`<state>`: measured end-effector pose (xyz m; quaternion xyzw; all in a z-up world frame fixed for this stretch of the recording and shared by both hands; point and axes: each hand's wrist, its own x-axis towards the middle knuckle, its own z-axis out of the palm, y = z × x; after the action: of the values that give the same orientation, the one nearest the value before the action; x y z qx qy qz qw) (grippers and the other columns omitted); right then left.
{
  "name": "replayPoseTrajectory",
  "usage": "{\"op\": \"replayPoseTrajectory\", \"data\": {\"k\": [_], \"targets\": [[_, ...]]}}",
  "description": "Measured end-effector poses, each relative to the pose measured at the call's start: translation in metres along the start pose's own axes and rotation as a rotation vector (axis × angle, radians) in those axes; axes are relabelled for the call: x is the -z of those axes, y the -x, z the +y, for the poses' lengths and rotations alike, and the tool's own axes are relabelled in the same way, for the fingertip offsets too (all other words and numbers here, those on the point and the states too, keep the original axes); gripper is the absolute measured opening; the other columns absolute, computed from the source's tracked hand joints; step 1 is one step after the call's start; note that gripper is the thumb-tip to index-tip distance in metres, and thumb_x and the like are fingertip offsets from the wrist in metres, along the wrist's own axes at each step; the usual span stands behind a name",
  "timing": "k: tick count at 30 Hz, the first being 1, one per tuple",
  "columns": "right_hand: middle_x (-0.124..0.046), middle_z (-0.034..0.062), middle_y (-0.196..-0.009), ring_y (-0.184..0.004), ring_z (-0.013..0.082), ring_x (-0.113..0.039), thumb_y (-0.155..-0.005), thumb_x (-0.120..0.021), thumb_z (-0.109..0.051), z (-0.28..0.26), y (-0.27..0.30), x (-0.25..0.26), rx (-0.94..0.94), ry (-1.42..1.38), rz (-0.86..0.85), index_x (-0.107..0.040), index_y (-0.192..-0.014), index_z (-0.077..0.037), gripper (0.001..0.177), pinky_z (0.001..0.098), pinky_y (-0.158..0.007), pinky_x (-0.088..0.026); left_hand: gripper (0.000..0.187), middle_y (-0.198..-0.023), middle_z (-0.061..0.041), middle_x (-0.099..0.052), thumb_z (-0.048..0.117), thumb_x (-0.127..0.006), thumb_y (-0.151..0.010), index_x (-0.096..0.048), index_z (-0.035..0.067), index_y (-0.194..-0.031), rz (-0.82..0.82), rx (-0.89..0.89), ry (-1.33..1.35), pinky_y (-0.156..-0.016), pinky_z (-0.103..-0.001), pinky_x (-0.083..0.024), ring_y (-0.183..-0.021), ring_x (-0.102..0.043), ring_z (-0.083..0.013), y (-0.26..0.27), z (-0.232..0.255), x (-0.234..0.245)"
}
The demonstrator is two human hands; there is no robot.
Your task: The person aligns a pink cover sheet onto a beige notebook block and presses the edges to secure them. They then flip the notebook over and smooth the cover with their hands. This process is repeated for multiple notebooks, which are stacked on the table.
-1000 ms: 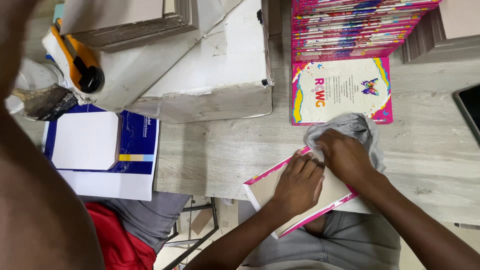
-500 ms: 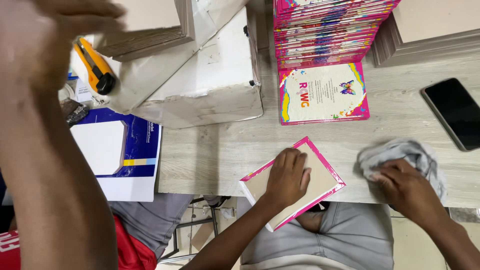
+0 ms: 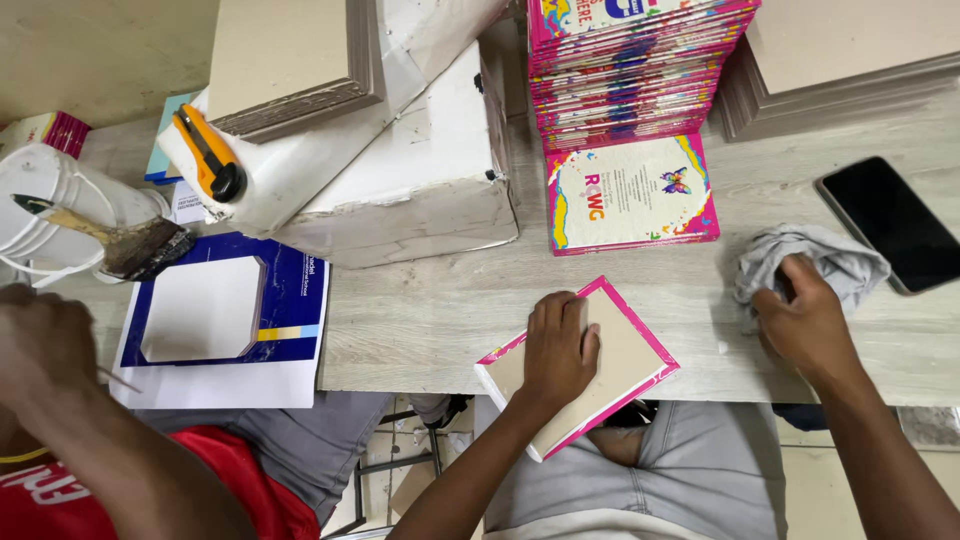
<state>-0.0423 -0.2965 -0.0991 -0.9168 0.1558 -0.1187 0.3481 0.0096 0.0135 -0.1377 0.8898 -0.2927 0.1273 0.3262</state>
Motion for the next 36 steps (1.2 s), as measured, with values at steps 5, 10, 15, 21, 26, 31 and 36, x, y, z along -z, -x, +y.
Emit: {"op": "replayPoseTrajectory", "data": {"k": [5, 10, 15, 21, 26, 31, 36], "targets": [[-0.028, 0.0155, -0.181, -0.169, 0.0287, -0.026, -0.091, -0.028, -0.071, -0.022, -0.002, 0.020, -0.476, -0.891, -0.310, -0.025, -0.168, 0.002, 0.106, 0.0434, -0.136, -0.022, 0.040, -0.135, -0.022, -0.058, 0.019, -0.061, -0.099, -0.057, -0.001, -0.134, -0.024, 0.022, -0.036, -0.105, -0.054, -0.047, -0.127, -0.055, -0.0414, 0.003, -0.002, -0.006], [-0.071, 0.0111, -0.102, -0.088, 0.0163, -0.065, -0.118, -0.065, -0.029, -0.029, 0.034, -0.002, -0.413, -0.485, 0.155, -0.069, -0.134, -0.008, 0.027, 0.0303, -0.082, -0.052, 0.043, -0.139, -0.022, -0.059, 0.020, -0.060, -0.100, -0.058, -0.001, -0.137, -0.045, 0.035, -0.044, -0.107, -0.053, -0.046, -0.131, -0.055, -0.0405, 0.001, 0.001, -0.003], [-0.082, 0.0398, -0.104, -0.075, 0.0454, -0.085, -0.095, -0.067, -0.023, 0.038, 0.115, -0.084, -0.240, -1.516, -0.580, -0.066, -0.130, 0.017, 0.053, 0.0481, -0.052, -0.072, 0.043, -0.139, -0.022, -0.059, 0.026, -0.053, -0.107, -0.058, -0.003, -0.138, -0.051, 0.064, -0.016, -0.107, -0.053, -0.045, -0.130, -0.054, -0.0406, 0.000, 0.001, -0.002], [-0.086, 0.0334, -0.122, -0.097, 0.0420, -0.082, -0.099, -0.063, -0.031, -0.085, 0.158, -0.092, -0.938, -0.871, -0.591, -0.076, -0.135, 0.008, 0.055, 0.0472, -0.078, -0.067, 0.045, -0.139, -0.021, -0.059, 0.032, -0.050, -0.110, -0.058, -0.002, -0.137, -0.039, 0.039, 0.035, -0.109, -0.054, -0.045, -0.129, -0.054, -0.0405, 0.003, 0.003, 0.000], [-0.078, 0.0264, -0.074, -0.064, 0.0304, -0.073, -0.103, -0.075, -0.018, -0.089, 0.153, -0.107, -0.755, -0.977, -0.280, -0.071, -0.088, 0.004, 0.027, 0.0374, -0.068, -0.064, 0.071, -0.149, -0.022, -0.055, 0.052, -0.056, -0.103, -0.046, 0.003, -0.154, -0.149, 0.365, 0.126, -0.110, -0.059, -0.038, -0.137, -0.048, -0.0431, -0.010, -0.001, 0.003], [-0.078, 0.0174, -0.086, -0.081, 0.0272, -0.077, -0.101, -0.071, -0.013, -0.089, 0.128, -0.071, -0.581, -1.046, -0.259, -0.068, -0.085, 0.003, 0.022, 0.0481, -0.082, -0.070, 0.100, -0.125, -0.009, -0.052, 0.069, -0.055, -0.093, -0.033, 0.004, -0.166, -0.353, 0.667, 0.324, -0.096, -0.048, -0.038, -0.115, -0.049, -0.0279, -0.057, 0.002, 0.045], [-0.086, 0.0196, -0.102, -0.094, 0.0289, -0.080, -0.099, -0.070, -0.012, -0.086, 0.113, -0.037, -0.527, -1.012, -0.319, -0.082, -0.097, 0.010, 0.025, 0.0498, -0.086, -0.068, 0.050, -0.114, -0.002, -0.083, 0.049, -0.047, -0.111, -0.080, 0.011, -0.117, -0.130, 0.700, 0.950, -0.093, -0.026, -0.055, -0.104, -0.072, -0.0103, -0.087, 0.012, 0.085]]}}
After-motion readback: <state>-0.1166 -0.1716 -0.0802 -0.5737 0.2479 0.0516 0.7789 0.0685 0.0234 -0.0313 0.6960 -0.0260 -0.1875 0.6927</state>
